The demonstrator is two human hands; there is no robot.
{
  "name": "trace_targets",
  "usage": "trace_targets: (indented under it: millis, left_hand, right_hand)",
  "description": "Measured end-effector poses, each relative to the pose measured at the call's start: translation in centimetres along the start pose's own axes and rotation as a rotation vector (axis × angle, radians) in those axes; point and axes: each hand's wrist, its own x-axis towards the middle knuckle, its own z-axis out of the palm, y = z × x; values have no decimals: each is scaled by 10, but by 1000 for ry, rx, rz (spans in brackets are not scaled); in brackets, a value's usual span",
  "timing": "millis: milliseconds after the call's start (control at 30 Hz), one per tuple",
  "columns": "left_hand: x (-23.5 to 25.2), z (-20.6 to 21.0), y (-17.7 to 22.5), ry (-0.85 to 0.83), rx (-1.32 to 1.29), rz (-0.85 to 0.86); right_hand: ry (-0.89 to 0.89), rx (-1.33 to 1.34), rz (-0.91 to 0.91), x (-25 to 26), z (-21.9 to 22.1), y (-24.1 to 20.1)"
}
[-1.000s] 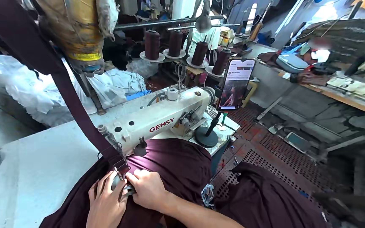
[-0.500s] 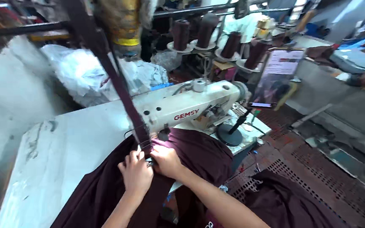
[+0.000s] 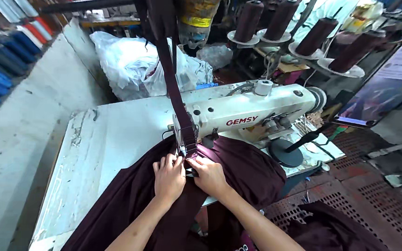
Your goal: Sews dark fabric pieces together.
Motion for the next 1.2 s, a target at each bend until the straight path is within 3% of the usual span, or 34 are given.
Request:
trace_targets:
  millis: [200, 400, 533, 600, 667, 767, 833, 1000, 1133, 1200]
  left_hand:
    - [4, 0, -16, 22, -8, 85]
    - [47, 7, -72, 67, -164, 404]
    - [75, 12, -85, 146, -149, 528]
    - [79, 6, -81, 202, -87, 504]
    - [73, -7, -64, 237, -96, 367]
    - [45, -27, -32, 104, -486, 3]
    - [24, -23, -30, -19, -668, -120]
    - [34, 11, -62, 119, -400, 170]
    - [57, 12, -64, 99, -301, 201]
    - [66, 14, -68, 78, -285, 192]
  right_hand:
    - [-35, -6, 28, 7, -1, -7]
    - [-247, -37, 200, 21, -14, -43]
    - [-256, -24, 234, 25, -14, -49]
    - [-322, 22, 259, 28, -19, -50]
    - [-312, 24, 248, 28, -21, -49]
    - [-276, 40, 210, 21, -24, -46]
    - [-283, 63, 204, 18, -25, -45]
    - [-216, 73, 192, 20, -17, -38]
    - [-186, 123, 105, 17, -19, -15]
    - [-244, 144, 157, 23, -29, 9]
